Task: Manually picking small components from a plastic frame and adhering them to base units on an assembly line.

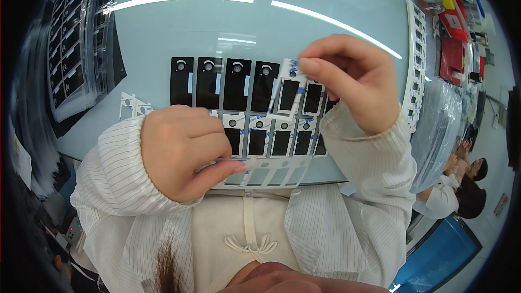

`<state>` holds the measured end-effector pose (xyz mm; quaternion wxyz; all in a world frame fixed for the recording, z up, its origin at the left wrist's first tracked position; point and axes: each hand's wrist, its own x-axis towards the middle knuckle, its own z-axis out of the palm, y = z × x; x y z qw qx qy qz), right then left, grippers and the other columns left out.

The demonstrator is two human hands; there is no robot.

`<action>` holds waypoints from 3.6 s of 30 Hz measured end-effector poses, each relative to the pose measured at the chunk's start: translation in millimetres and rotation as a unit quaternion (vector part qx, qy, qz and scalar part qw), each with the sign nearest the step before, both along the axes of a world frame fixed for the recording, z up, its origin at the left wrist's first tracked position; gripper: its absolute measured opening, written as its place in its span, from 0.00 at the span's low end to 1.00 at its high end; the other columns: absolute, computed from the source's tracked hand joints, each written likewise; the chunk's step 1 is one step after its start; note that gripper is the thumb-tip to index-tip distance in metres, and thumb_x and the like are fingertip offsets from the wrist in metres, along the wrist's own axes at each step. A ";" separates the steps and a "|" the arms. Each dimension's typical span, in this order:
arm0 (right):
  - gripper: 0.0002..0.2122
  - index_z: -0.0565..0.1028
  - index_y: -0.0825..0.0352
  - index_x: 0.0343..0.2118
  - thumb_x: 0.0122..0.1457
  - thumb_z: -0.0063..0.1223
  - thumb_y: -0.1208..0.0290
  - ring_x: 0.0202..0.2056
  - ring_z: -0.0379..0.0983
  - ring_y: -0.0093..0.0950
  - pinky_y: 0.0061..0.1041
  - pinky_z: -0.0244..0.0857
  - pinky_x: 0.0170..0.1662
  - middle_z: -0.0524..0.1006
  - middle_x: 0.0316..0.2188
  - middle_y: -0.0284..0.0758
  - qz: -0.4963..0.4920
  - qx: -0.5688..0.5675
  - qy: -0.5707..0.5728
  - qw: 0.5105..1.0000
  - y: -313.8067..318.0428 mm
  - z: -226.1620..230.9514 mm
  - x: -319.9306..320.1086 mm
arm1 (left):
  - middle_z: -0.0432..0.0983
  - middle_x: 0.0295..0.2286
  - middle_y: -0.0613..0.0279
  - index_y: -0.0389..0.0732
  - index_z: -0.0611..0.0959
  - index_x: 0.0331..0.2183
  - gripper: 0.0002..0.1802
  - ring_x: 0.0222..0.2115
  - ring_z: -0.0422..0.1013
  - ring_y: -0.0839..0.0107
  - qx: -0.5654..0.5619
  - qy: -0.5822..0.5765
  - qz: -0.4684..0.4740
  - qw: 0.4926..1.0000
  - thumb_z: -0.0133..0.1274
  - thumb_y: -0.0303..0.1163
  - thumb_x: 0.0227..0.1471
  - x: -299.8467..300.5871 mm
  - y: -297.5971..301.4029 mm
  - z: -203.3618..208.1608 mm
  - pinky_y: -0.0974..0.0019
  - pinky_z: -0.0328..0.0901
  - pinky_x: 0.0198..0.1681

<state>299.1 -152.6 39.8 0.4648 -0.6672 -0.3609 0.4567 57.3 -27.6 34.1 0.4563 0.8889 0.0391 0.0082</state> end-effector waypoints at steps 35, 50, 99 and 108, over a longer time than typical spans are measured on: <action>0.03 0.81 0.70 0.34 0.57 0.63 0.79 0.21 0.57 0.06 0.09 0.48 0.23 0.76 0.27 0.23 0.089 0.021 -0.123 0.988 10.5 -32.2 -5.1 | 0.81 0.43 0.56 0.41 0.76 0.20 0.14 0.28 0.65 0.62 0.149 -0.033 -0.050 0.987 0.66 0.36 0.34 4.5 2.9 -4.8 0.64 0.63 0.31; 0.03 0.81 0.70 0.34 0.57 0.63 0.79 0.20 0.56 0.06 0.09 0.47 0.22 0.76 0.26 0.22 0.081 0.021 -0.126 0.988 10.1 -31.7 -6.5 | 0.81 0.43 0.55 0.41 0.77 0.20 0.14 0.29 0.65 0.62 0.161 -0.031 -0.055 0.985 0.66 0.36 0.35 3.7 1.9 -4.7 0.64 0.63 0.32; 0.04 0.80 0.69 0.28 0.51 0.63 0.83 0.16 0.58 0.11 0.14 0.50 0.19 0.75 0.25 0.28 0.059 0.136 -0.329 0.933 13.6 -41.1 -18.9 | 0.79 0.47 0.52 0.40 0.71 0.17 0.19 0.29 0.67 0.63 0.195 -0.096 -0.052 0.975 0.62 0.40 0.39 5.4 -4.3 -17.5 0.65 0.58 0.28; 0.12 0.78 0.71 0.40 0.51 0.60 0.86 0.17 0.60 0.10 0.12 0.54 0.21 0.73 0.25 0.29 0.045 0.116 -0.321 0.939 12.0 -37.8 -17.8 | 0.79 0.45 0.46 0.34 0.77 0.22 0.15 0.34 0.71 0.61 0.191 -0.088 -0.085 0.974 0.60 0.37 0.40 6.1 1.2 -12.1 0.65 0.61 0.31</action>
